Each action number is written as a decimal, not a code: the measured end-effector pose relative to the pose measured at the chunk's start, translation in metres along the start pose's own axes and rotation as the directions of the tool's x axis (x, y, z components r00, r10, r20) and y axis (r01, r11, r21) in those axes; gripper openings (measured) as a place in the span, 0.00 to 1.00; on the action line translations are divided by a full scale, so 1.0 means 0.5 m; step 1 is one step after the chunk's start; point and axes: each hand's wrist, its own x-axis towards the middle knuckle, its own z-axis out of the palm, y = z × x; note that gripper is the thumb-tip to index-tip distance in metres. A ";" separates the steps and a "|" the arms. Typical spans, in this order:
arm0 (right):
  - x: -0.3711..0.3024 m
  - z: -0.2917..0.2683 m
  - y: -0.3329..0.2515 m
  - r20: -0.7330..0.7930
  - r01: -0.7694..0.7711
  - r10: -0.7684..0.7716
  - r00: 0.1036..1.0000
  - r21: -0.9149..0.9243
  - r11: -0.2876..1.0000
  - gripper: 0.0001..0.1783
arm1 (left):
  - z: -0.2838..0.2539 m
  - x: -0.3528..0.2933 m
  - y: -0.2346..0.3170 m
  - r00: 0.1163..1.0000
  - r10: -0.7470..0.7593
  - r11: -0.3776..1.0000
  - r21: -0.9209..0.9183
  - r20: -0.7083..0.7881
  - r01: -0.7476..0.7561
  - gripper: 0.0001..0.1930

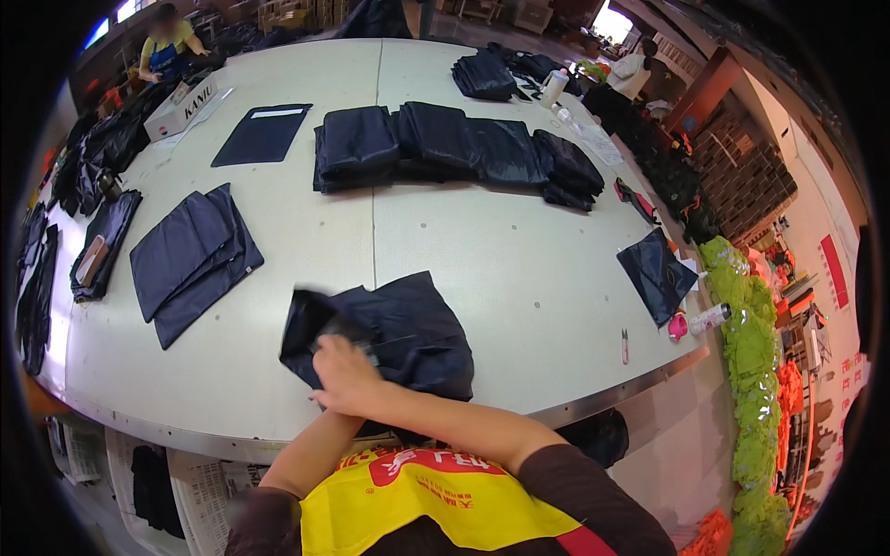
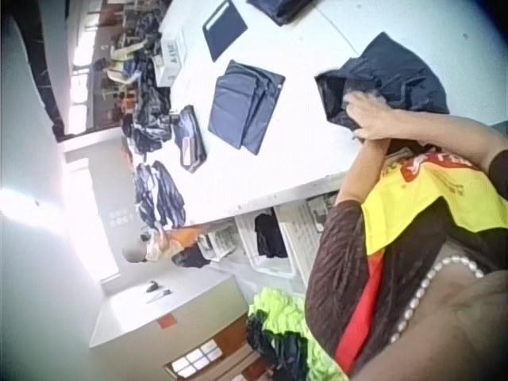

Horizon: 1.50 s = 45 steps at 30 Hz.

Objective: The person folds a dark blue jacket on a table, smooths it, and places it into a clear plastic bag. The person then retrieves another jacket from a basket and repeats the folding process.

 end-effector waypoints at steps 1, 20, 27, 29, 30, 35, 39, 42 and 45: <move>0.001 0.072 -0.008 0.081 -0.087 0.090 0.993 -0.041 0.995 0.36 | -0.014 -0.024 -0.007 0.998 0.040 0.985 -0.168 0.058 -0.029 0.32; -0.211 -0.049 0.180 0.292 0.594 -0.518 0.804 -0.385 0.706 0.09 | -0.148 -0.141 0.083 0.996 0.073 0.771 -0.637 0.059 -0.019 0.21; -0.249 -0.150 0.237 0.135 0.343 -0.323 0.937 -0.540 0.769 0.03 | -0.090 -0.077 0.008 0.980 0.068 0.996 0.062 -0.187 -0.057 0.35; -0.266 -0.149 0.187 0.146 0.321 -0.286 0.947 -0.415 0.851 0.02 | -0.075 -0.094 0.006 0.987 0.053 0.995 0.087 -0.149 -0.040 0.31; -0.272 -0.145 0.139 0.035 0.336 -0.339 0.940 -0.268 0.903 0.02 | -0.072 -0.105 -0.007 0.974 0.070 0.996 0.064 -0.218 -0.057 0.30; -0.263 -0.080 0.082 -0.241 0.134 -0.076 0.968 0.234 0.963 0.07 | -0.060 -0.178 -0.069 0.932 0.055 0.995 -0.054 -0.357 -0.080 0.23; -0.106 -0.168 0.157 -0.555 -0.062 0.072 0.829 0.037 0.997 0.18 | -0.054 -0.224 -0.107 0.965 0.060 0.959 -0.253 -0.257 -0.127 0.22; -0.013 -0.166 0.194 -0.324 -0.321 0.295 0.899 -0.028 0.947 0.36 | -0.058 -0.250 -0.132 0.979 0.142 0.954 -0.245 -0.146 -0.175 0.28; 0.011 -0.142 0.131 0.214 -0.538 0.530 0.821 -0.024 0.843 0.40 | -0.090 -0.279 -0.149 0.981 0.191 0.981 -0.023 0.020 -0.190 0.37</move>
